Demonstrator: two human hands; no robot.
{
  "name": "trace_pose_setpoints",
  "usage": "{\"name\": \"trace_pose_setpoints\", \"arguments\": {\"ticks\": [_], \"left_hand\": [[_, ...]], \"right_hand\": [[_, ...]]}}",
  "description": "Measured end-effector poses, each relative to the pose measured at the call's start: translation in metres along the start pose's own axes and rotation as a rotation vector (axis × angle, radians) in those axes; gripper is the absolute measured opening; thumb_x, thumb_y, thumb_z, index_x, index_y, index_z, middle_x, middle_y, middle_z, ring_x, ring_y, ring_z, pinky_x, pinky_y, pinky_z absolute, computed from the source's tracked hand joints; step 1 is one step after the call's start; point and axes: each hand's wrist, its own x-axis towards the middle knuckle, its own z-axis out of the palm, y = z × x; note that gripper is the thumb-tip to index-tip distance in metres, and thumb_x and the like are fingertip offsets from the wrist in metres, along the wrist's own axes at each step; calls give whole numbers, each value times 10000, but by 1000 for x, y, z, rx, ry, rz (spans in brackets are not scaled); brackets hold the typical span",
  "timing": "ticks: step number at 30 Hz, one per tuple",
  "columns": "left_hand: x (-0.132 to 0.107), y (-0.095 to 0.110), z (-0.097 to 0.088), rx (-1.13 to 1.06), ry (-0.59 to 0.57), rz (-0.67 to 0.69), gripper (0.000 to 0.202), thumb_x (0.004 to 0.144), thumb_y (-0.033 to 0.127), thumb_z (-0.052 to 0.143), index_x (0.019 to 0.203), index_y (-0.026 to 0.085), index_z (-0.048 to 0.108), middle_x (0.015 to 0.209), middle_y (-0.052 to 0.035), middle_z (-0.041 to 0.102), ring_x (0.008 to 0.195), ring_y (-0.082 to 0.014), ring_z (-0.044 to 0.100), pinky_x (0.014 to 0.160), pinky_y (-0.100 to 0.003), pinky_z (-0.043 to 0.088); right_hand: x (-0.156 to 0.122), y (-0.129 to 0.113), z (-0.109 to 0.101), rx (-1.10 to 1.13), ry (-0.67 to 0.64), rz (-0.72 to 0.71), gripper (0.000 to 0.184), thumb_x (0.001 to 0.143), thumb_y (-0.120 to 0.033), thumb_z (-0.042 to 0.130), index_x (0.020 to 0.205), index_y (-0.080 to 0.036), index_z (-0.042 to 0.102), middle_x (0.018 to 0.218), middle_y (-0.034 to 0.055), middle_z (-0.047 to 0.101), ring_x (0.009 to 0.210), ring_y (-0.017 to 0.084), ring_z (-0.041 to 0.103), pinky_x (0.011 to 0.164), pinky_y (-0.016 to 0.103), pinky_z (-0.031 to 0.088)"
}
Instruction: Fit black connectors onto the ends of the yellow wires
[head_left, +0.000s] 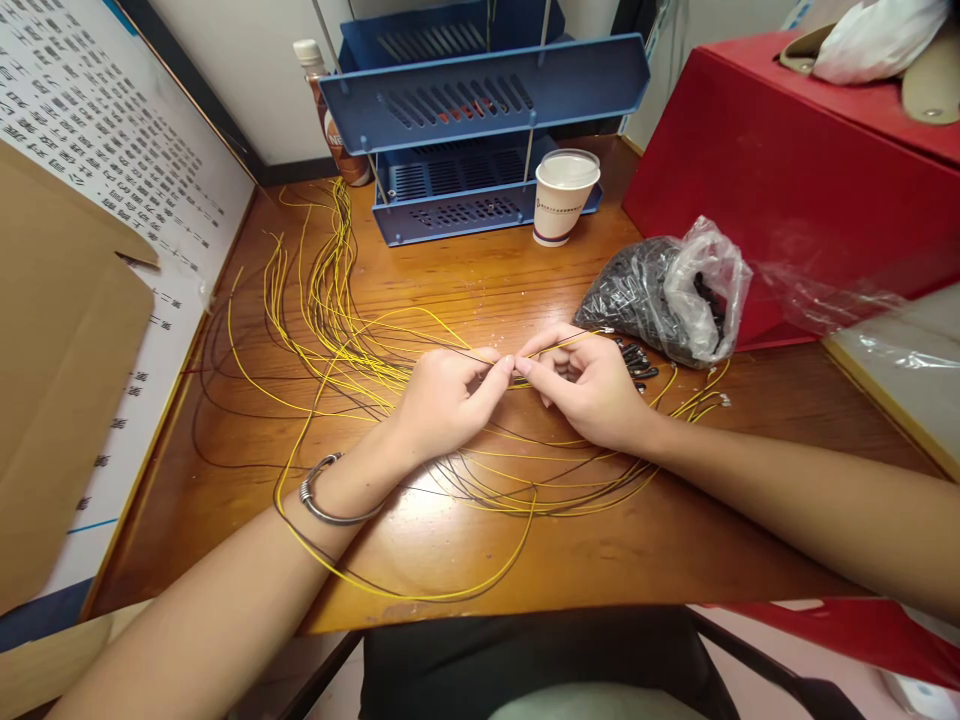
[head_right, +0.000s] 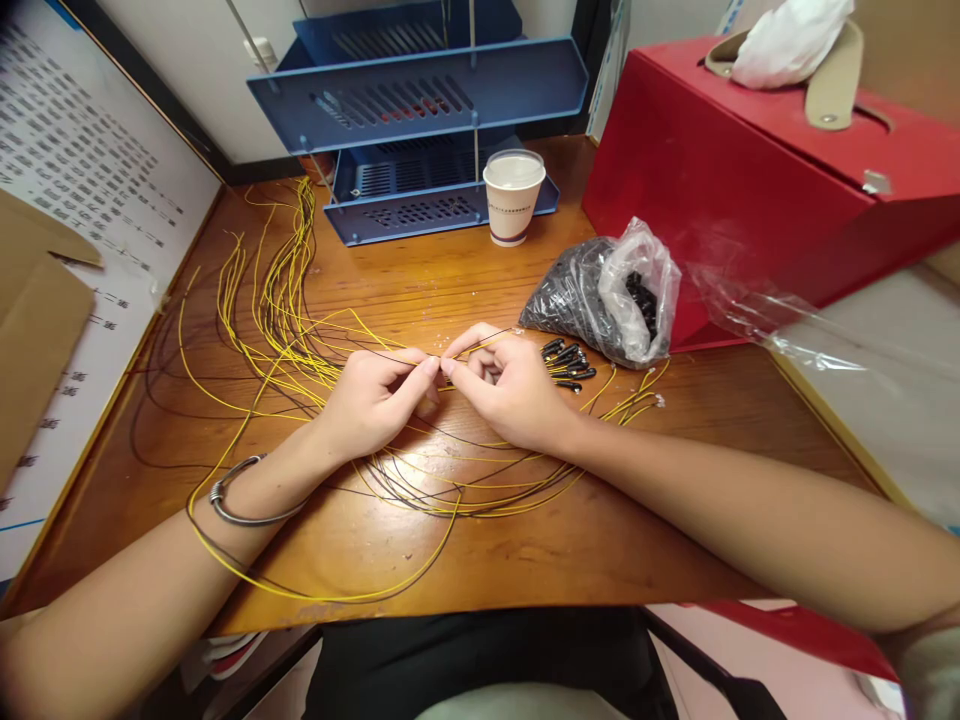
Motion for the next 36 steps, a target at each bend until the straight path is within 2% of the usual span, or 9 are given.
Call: {"name": "trace_pose_setpoints", "arguments": {"ticks": [13,21,36], "left_hand": [[1,0,1,3,4,-11,469,1001,279,450,577,148,603,586,-10,622,524,-95,548,576,-239,417],[1,-2,3,82,128,-45,423,988,274,473,616,152,631,598,-15,660,527,-103,580,576,-241,427],[1,-2,2,41,89,0,432,1001,282,462,629,145,635,610,-20,660,532,-101,579,580,-238,434]], "right_hand": [[0,2,0,3,5,13,123,876,-278,663,851,-169,614,496,-72,505,416,75,432,437,238,299],[0,0,1,69,98,38,183,845,-319,727,824,-182,607,516,-76,497,440,72,442,445,234,303],[0,0,1,11,45,20,168,874,-318,692,827,-173,622,519,-71,506,441,71,450,449,237,324]]}}
